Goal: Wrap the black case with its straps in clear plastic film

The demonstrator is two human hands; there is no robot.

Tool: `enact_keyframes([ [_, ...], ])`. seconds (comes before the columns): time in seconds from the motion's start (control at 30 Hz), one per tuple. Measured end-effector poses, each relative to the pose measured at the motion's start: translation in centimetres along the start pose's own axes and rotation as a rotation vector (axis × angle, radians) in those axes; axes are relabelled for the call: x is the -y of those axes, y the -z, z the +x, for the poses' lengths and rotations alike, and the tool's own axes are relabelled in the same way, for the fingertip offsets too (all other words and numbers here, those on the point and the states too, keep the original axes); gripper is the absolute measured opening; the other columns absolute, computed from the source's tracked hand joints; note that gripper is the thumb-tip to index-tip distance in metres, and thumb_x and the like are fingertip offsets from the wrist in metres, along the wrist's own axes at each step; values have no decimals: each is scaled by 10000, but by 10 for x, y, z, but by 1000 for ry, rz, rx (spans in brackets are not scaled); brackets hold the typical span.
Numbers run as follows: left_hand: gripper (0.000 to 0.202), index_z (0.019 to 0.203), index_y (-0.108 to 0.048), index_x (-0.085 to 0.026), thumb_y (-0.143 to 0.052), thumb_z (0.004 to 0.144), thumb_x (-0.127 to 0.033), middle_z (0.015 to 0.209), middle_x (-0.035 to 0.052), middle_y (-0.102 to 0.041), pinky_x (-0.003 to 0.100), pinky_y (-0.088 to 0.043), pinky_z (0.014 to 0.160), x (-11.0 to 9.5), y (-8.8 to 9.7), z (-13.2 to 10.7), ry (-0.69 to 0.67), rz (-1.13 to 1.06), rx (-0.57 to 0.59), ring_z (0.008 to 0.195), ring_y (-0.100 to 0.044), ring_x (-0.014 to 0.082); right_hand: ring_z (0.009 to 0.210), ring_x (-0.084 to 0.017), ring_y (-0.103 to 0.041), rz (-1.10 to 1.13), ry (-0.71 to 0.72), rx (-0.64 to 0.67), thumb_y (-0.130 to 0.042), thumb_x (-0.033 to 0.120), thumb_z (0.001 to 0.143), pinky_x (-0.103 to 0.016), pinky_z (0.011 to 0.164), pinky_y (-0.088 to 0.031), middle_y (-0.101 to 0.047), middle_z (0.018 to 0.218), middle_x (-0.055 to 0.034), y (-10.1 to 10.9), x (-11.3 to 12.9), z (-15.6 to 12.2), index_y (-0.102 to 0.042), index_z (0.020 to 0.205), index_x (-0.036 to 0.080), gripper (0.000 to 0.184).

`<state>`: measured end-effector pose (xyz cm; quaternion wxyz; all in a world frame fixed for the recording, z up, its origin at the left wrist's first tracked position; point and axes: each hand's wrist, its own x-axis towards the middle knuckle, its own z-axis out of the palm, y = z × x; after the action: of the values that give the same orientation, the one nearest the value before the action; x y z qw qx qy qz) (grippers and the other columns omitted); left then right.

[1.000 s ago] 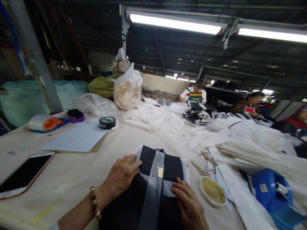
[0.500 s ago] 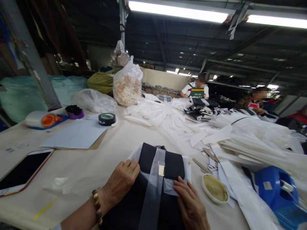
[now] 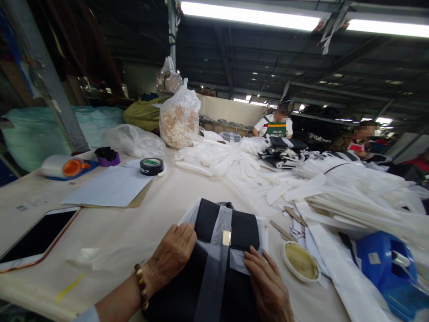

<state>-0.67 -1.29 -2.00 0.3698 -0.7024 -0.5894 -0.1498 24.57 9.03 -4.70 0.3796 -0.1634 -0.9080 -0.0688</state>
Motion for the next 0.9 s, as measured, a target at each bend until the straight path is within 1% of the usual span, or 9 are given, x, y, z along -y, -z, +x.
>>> enact_keyframes([
  [0.07,301,894,-584,-92,-320,805,23,973,117,-611,373,-404,818,1,-2,-2,-5,-70,-16,932,-529,241,1062,-206,-599,3,21,-10,-417,79,861,-394,908,-484,-691,1001,-62,1,0,0,-580,1020,167,245],
  [0.17,258,945,-563,-95,-348,821,-28,1021,121,-568,399,-364,885,4,-2,-3,-30,-223,59,995,-481,250,1032,-202,-617,5,-13,-4,-414,87,861,-373,878,-508,-692,992,-70,1,1,2,-590,1002,162,238],
  [0.27,140,859,-545,-135,-411,851,-96,926,81,-548,377,-385,809,6,1,0,-22,-319,172,900,-479,231,1017,-189,-624,0,-26,-27,-394,61,854,-348,876,-509,-693,980,-71,0,2,4,-597,988,160,262],
  [0.37,138,783,-511,-159,-422,854,-81,818,42,-525,343,-394,706,7,3,3,-14,-355,234,788,-469,209,1028,-183,-617,-30,-10,-54,-386,41,844,-343,907,-476,-692,982,-72,0,1,4,-600,981,156,279],
  [0.5,128,815,-522,-158,-481,816,-37,819,34,-542,326,-412,672,8,3,3,-34,-320,280,754,-473,200,1035,-182,-611,-108,9,-28,-408,46,843,-352,930,-426,-691,1014,-56,0,-2,-2,-593,1007,169,276],
  [0.57,148,850,-534,-154,-495,803,-19,876,46,-564,326,-431,688,8,2,3,-26,-282,286,796,-494,206,1039,-179,-608,-123,-9,1,-410,53,852,-349,920,-422,-687,1028,-50,-1,-4,-5,-585,1023,176,274],
  [0.67,193,937,-543,-140,-460,817,-13,1029,89,-572,339,-461,738,6,1,5,24,-242,282,956,-510,233,1018,-171,-618,-118,-44,-5,-402,64,865,-334,896,-436,-690,1010,-49,-2,-4,-5,-579,1018,176,259],
  [0.8,292,989,-549,-123,-392,791,23,1014,100,-593,344,-505,753,8,1,8,43,-264,335,954,-541,222,940,-164,-651,-125,-66,-20,-382,91,877,-316,829,-476,-705,952,-34,1,0,4,-584,970,183,241],
  [0.9,400,1061,-527,-90,-368,722,50,1117,137,-563,379,-477,909,10,-2,2,68,-305,258,1082,-499,230,893,-164,-666,-129,-77,-21,-366,104,875,-310,783,-498,-713,919,-21,5,3,12,-586,935,194,245],
])
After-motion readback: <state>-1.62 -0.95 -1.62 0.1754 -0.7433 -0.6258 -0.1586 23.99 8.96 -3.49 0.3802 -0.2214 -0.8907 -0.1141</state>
